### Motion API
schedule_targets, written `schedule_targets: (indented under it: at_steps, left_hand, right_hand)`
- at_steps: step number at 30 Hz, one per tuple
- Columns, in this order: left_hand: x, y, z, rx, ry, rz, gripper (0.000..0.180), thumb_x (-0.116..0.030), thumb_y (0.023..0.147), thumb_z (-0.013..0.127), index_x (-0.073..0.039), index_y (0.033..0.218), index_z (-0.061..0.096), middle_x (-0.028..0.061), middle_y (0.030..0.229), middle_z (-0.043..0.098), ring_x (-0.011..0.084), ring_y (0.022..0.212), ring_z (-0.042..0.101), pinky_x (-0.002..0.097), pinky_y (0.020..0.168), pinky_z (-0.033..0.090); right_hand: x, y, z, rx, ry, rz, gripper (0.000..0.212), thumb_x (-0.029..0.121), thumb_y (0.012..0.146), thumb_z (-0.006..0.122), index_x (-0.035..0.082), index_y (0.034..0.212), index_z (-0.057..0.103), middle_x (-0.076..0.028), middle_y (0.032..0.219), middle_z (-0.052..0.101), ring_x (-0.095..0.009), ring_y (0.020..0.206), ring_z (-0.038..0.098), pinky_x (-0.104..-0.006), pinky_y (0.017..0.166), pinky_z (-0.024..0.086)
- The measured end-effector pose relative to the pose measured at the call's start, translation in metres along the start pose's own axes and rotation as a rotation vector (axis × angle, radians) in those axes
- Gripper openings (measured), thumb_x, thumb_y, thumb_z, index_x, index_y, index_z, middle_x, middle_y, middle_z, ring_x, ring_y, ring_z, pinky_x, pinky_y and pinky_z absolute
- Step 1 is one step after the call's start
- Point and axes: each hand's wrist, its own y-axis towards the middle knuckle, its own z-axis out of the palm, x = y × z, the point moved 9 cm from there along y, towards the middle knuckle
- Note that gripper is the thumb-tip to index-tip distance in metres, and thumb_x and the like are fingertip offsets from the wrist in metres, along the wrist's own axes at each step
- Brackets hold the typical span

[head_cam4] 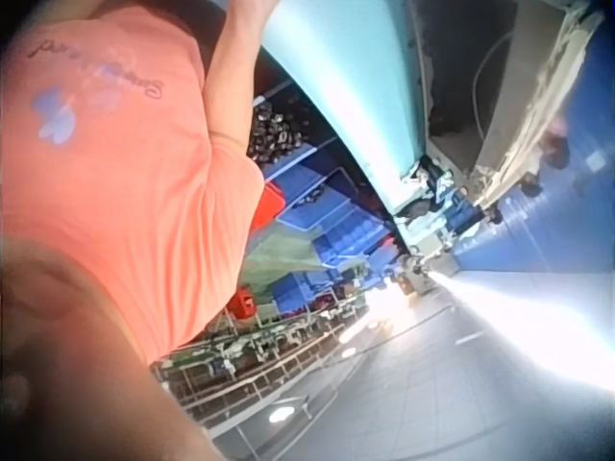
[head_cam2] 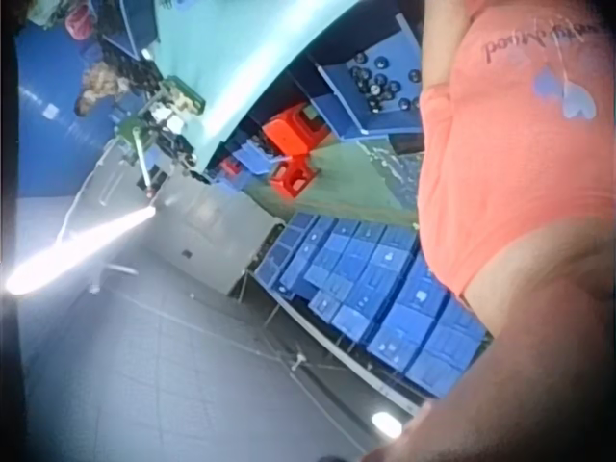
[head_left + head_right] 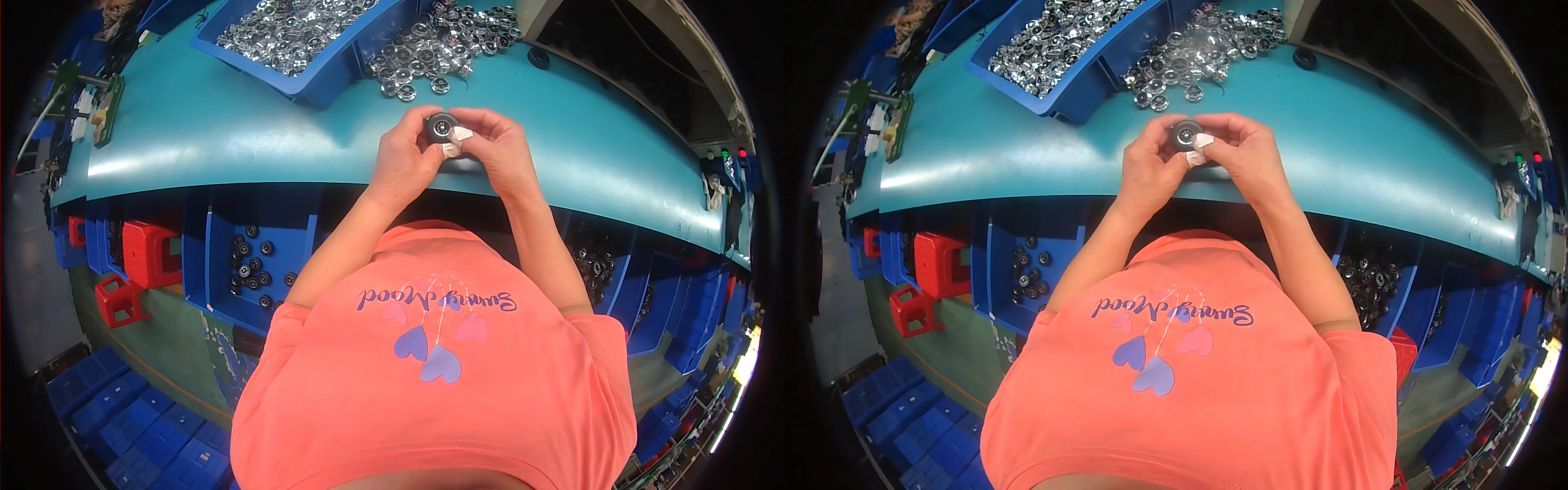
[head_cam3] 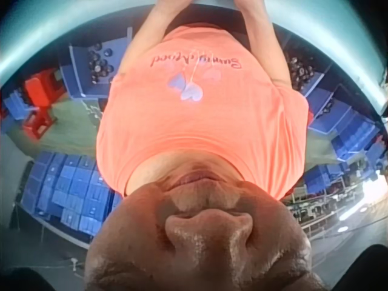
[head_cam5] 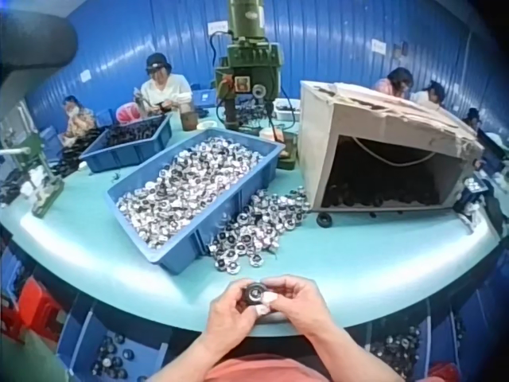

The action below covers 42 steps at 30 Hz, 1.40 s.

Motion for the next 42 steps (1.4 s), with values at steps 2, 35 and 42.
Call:
schedule_targets:
  at_steps: [2, 35, 42]
  left_hand:
    - [0.002, 0.001, 0.002, 0.01, -0.041, 0.017, 0.048, -0.01, 0.083, 0.079, 0.0, 0.123, 0.055, 0.0084, 0.105, 0.07, 0.0134, 0.092, 0.068, 0.0282, 0.08, 0.056]
    - [-0.019, -0.027, -0.022, 0.174, -0.436, -0.2, 0.055, -0.042, 0.1, 0.054, 0.001, 0.135, 0.052, 0.0128, 0.098, 0.066, 0.0171, 0.081, 0.064, 0.0305, 0.069, 0.053]
    - [0.017, 0.005, 0.034, 0.301, -1.132, -0.302, 0.055, -0.038, 0.105, 0.043, -0.001, 0.146, 0.04, 0.0178, 0.118, 0.062, 0.0258, 0.101, 0.063, 0.0367, 0.085, 0.053]
  right_hand:
    - [-0.006, 0.003, -0.004, 0.002, 0.042, 0.018, 0.037, -0.001, 0.082, 0.063, -0.007, 0.119, 0.065, -0.013, 0.104, 0.07, -0.016, 0.091, 0.067, -0.0286, 0.082, 0.055]
    - [0.094, 0.03, -0.043, -0.097, -0.925, -0.611, 0.046, 0.024, 0.075, 0.082, 0.008, 0.116, 0.068, -0.006, 0.096, 0.063, -0.018, 0.074, 0.06, -0.0305, 0.067, 0.051]
    - [0.073, -0.021, 0.025, 0.068, -0.777, -0.615, 0.041, 0.011, 0.078, 0.073, 0.012, 0.119, 0.067, -0.008, 0.1, 0.064, -0.02, 0.083, 0.061, -0.0328, 0.076, 0.052]
